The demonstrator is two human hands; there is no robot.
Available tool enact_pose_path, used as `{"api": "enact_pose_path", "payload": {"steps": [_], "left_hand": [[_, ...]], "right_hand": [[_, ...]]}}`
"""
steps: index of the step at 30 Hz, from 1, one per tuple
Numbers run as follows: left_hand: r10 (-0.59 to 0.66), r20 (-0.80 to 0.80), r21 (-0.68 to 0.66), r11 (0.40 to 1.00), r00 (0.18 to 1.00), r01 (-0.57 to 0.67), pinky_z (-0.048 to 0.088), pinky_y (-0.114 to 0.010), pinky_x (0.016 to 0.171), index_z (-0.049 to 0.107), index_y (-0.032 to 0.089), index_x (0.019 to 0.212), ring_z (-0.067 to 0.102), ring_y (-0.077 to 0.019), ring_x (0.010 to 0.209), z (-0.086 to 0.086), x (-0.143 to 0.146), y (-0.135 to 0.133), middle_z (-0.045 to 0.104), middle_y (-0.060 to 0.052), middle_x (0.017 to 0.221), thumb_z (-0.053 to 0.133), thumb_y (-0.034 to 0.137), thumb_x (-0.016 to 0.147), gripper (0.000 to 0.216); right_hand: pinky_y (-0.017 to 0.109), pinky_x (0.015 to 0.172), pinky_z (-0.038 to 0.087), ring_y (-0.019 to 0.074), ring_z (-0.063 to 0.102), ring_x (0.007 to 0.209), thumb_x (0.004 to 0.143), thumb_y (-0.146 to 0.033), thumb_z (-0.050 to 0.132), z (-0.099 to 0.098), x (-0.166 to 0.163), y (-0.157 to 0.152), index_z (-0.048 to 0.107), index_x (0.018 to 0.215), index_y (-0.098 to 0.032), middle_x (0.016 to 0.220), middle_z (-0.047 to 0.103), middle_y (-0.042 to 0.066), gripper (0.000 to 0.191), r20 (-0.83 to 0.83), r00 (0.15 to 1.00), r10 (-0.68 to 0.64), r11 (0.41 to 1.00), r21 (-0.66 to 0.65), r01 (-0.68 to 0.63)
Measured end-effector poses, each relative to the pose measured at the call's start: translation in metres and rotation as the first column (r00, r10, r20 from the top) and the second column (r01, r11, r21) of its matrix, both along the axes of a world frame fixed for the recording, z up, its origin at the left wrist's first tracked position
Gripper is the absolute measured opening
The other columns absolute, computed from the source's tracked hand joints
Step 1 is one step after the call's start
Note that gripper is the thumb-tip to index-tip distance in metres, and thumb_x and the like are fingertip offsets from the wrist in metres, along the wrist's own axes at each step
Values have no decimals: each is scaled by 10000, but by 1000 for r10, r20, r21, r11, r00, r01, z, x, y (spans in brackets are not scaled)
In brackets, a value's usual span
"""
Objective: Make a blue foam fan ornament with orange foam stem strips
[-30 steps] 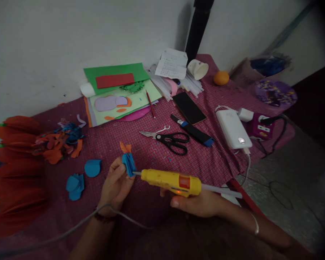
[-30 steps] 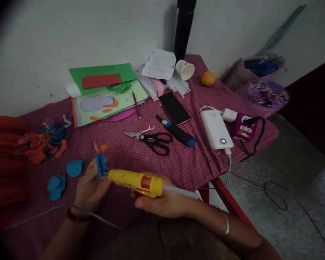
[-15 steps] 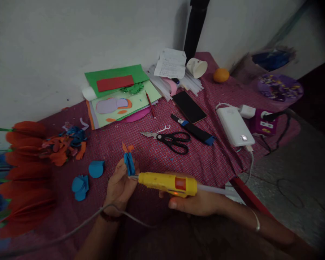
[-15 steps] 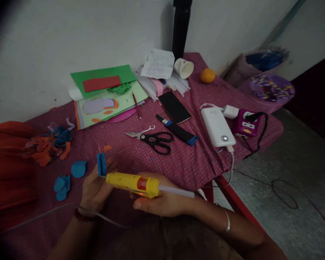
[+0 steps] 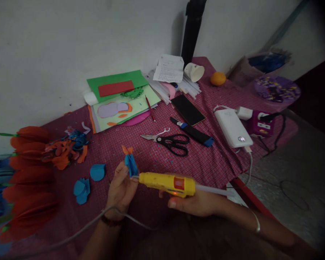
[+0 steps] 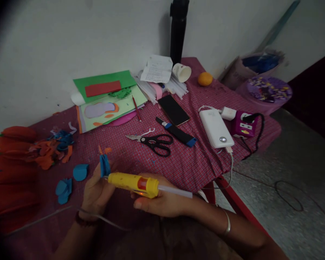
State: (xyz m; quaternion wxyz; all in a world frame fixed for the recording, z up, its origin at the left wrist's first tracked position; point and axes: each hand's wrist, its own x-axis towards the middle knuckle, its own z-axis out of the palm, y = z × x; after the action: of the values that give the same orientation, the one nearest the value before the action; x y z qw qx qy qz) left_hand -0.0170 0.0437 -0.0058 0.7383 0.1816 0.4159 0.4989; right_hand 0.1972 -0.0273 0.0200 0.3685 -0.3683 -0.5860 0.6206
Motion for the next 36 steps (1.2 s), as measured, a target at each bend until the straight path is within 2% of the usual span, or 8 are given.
{"api": "enact_pose_path", "payload": {"steps": [7,12,18,23,27,31,34,36], "left_hand": [[49,-41,123,992,998,-43,462,-176,492,564,181,542,517,-69,476,8,8,-2,575,67,517,825,242,625,280],[126,-132,215,972,983,-96,463,-194,514,578,169,527,526,-81,500,8,11,-1,575,48,510,831,279,606,287],[210,-202,254,954,956,-156,475,-225,598,591,169,544,543,-90,559,4,9,0,590,48,543,830,242,594,255],[188,-194,214,966,963,-145,470,-207,542,575,166,515,515,-82,508,6,9,0,571,48,492,831,246,585,277],[124,-99,141,984,987,-109,441,-158,479,561,163,509,480,-53,455,9,10,0,566,56,476,837,202,572,286],[69,-44,136,989,997,-62,434,-138,463,571,160,519,492,-47,466,11,12,-1,584,50,506,848,206,562,284],[47,-49,141,989,998,-40,455,-146,479,576,165,524,500,-50,464,10,12,-3,580,54,503,856,226,550,288],[49,-58,129,991,997,-41,468,-157,482,586,169,532,511,-57,465,10,12,-3,592,54,512,863,244,540,287]], "right_hand": [[298,765,505,150,580,795,864,-519,527,-2,-1,0,581,977,-143,909,597,64,396,1,1000,-8,1000,17,8],[268,746,501,142,579,804,868,-517,531,-5,-1,-4,570,1004,-163,940,604,59,382,2,1000,0,1000,-21,0],[268,733,504,152,581,825,866,-501,543,-8,-1,-5,578,1013,-156,945,596,63,377,3,1000,-15,1000,-13,15],[289,739,513,161,593,828,866,-488,545,-3,-1,-3,578,1006,-147,946,599,73,370,-8,1000,-16,999,-46,15],[298,785,515,168,600,887,875,-451,533,-1,-1,-3,566,1057,-168,980,615,71,337,-42,998,-51,998,-44,49],[282,766,508,161,595,870,866,-383,552,-3,-3,-3,581,1006,-177,966,608,57,251,-36,992,-122,992,25,123],[279,744,493,155,583,821,838,-372,586,-4,-4,-2,597,936,-165,932,588,51,229,5,993,-120,987,104,119],[281,736,484,155,575,808,825,-383,602,-3,-5,-1,598,924,-156,908,577,47,248,17,994,-110,988,111,108]]}}
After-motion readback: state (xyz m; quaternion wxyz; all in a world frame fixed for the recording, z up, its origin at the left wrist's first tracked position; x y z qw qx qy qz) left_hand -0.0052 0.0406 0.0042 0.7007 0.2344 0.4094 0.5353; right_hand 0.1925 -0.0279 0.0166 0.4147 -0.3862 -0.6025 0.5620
